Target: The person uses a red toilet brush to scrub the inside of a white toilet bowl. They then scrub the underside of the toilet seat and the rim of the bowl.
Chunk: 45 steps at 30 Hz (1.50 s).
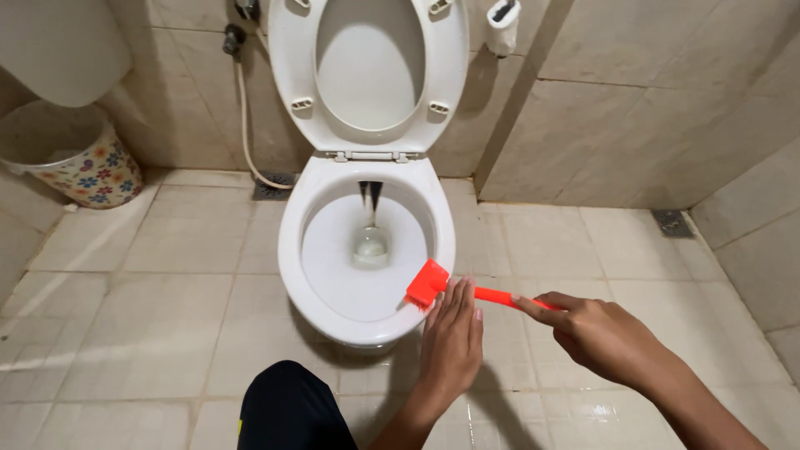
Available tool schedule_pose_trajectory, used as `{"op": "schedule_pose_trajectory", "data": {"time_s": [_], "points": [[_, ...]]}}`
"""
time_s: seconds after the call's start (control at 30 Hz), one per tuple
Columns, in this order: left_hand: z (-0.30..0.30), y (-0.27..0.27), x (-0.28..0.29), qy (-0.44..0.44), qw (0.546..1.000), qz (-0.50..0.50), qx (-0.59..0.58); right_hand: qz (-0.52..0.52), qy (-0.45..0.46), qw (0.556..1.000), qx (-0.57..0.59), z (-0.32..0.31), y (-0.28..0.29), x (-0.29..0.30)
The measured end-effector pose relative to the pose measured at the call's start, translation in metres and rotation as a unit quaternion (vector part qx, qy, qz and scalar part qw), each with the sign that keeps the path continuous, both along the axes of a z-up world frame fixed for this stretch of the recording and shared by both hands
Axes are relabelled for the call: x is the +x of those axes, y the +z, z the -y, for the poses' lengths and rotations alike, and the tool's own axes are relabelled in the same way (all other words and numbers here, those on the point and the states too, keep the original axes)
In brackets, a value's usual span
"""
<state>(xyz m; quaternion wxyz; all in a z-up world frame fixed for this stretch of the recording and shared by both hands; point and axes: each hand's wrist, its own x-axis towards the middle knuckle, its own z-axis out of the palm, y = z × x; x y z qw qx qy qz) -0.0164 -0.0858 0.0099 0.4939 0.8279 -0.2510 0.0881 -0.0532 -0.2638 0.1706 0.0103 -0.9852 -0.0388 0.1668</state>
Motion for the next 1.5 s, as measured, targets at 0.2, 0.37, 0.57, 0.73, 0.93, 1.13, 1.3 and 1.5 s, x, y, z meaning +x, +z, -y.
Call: {"op": "schedule_pose_trajectory", "data": {"time_s": [0.2, 0.37, 0.57, 0.73, 0.93, 1.13, 1.3, 1.5], "points": [[0.015, -0.001, 0.009, -0.033, 0.999, -0.017, -0.016, 0.061, -0.019, 0.997, 0.037, 0.019, -0.025, -0.009], [0.015, -0.005, 0.01, -0.033, 0.999, 0.012, -0.015, 0.041, -0.035, 0.999, 0.011, 0.01, -0.019, -0.014], [0.023, -0.002, 0.046, -0.031, 0.999, 0.019, 0.007, 0.09, -0.039, 0.995, 0.009, 0.013, -0.042, 0.005], [0.032, -0.005, 0.071, -0.04, 0.998, 0.04, 0.024, 0.138, -0.045, 0.989, 0.038, 0.02, -0.059, 0.018], [0.029, -0.004, 0.054, -0.062, 0.998, 0.027, 0.01, 0.091, -0.057, 0.994, 0.022, 0.014, -0.048, 0.002], [0.03, -0.006, 0.064, -0.055, 0.997, 0.043, -0.013, 0.109, -0.05, 0.993, 0.003, 0.014, -0.067, 0.006], [0.034, 0.013, 0.088, -0.065, 0.998, -0.006, 0.018, 0.13, -0.094, 0.985, 0.057, 0.012, -0.067, 0.023], [0.034, -0.017, 0.074, -0.053, 0.998, 0.021, 0.025, 0.124, -0.057, 0.99, 0.044, 0.018, -0.069, 0.01]]}}
